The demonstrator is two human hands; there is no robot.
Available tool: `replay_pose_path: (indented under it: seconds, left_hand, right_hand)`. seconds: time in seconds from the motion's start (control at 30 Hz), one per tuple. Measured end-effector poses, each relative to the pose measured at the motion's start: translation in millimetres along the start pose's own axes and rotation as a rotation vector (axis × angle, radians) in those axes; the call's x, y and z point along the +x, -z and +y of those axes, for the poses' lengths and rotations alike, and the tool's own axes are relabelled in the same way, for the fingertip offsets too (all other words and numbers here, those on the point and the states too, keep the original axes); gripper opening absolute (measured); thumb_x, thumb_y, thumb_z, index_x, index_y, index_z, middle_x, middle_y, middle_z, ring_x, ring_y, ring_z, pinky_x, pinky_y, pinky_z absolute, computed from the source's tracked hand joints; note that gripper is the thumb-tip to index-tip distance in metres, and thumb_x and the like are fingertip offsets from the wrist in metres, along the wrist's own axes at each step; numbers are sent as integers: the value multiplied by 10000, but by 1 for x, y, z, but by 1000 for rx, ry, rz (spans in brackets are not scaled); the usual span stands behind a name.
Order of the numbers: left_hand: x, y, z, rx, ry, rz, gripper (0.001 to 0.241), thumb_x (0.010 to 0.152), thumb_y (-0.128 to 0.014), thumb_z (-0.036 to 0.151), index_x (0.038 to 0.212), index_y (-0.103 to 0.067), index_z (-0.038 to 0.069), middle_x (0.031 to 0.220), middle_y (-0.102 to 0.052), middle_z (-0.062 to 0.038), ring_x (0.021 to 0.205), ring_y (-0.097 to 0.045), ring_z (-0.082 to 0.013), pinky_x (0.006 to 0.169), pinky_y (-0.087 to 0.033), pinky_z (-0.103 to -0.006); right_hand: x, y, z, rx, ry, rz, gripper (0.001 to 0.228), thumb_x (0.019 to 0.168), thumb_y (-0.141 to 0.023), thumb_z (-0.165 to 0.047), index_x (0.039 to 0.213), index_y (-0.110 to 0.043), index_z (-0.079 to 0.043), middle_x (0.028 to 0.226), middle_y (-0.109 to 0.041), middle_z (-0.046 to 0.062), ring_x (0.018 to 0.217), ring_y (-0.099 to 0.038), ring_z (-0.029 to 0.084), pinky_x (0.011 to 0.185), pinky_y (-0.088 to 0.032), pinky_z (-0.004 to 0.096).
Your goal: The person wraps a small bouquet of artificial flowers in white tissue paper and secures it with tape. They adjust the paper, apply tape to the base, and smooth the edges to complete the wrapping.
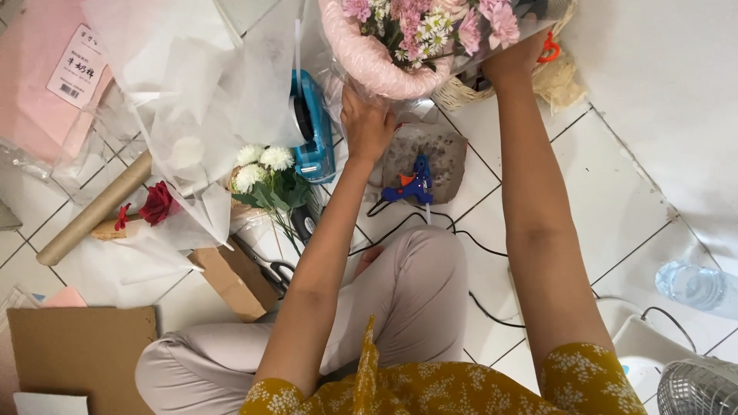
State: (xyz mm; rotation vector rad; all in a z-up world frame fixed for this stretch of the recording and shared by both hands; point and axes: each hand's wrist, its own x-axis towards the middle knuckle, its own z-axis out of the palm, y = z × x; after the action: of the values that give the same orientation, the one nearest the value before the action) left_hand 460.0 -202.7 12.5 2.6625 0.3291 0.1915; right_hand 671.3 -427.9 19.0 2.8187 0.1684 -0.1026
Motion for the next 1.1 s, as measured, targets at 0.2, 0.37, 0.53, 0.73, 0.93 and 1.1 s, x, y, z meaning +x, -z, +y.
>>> replay_pose_path:
  seconds: [0.2,0.37,0.53,0.73,0.93,1.1]
  left_hand:
    - [-6,17,-2,-188,-57,34,534,859,-694,101,1379,-578,141,1468,-256,-297,1386,-305,-524,1042,-429,-612]
    - [-26,21,-1,-342,-183,180,434,904,-718,22,1326,-645,96,1580,-102,-327,1501,-193,-564,1254,-317,-533]
    - [-59,36,10,-398,-150,195,484,1011,-686,114,1467,-589,244,1654,-28,-241,1565,-124,-511,1287,-271,-589]
    - [-99,48,23,-552,-106,91,389,1048,-586,190,1437,-576,210,1654,-32,-251,1586,-74,-457,1301,-205,-497]
    - [-124,40,19,-620,-36,60,390,1054,-559,328,1431,-578,230,1661,-11,-238,1588,-69,-462,1298,-207,-507]
    - [-139,43,9,-637,-110,45,376,1055,-572,270,1428,-578,227,1588,-260,-208,1548,-238,-392,1265,-275,-479]
  right_hand:
    - [-33,28,16,591,91,535,305,1010,-638,-373,1207,-615,-141,1133,-595,125,967,-454,357,891,-354,425]
    - [-40,17,33,479,265,741,196,830,-675,-131,1014,-639,-188,943,-682,27,845,-552,315,888,-339,436]
    - [-59,31,33,458,293,811,193,812,-780,-99,969,-710,-185,922,-702,45,860,-624,316,896,-378,468]
    - [-47,33,33,506,315,553,394,756,-724,-75,1121,-658,-207,991,-695,56,948,-611,351,946,-268,492]
    - [-42,52,25,1004,162,539,183,1003,-720,-248,854,-670,-152,898,-723,84,884,-628,324,767,-468,467]
    - [-102,38,36,1288,2,619,129,965,-775,-178,860,-703,-156,779,-626,-32,739,-541,141,675,-431,318]
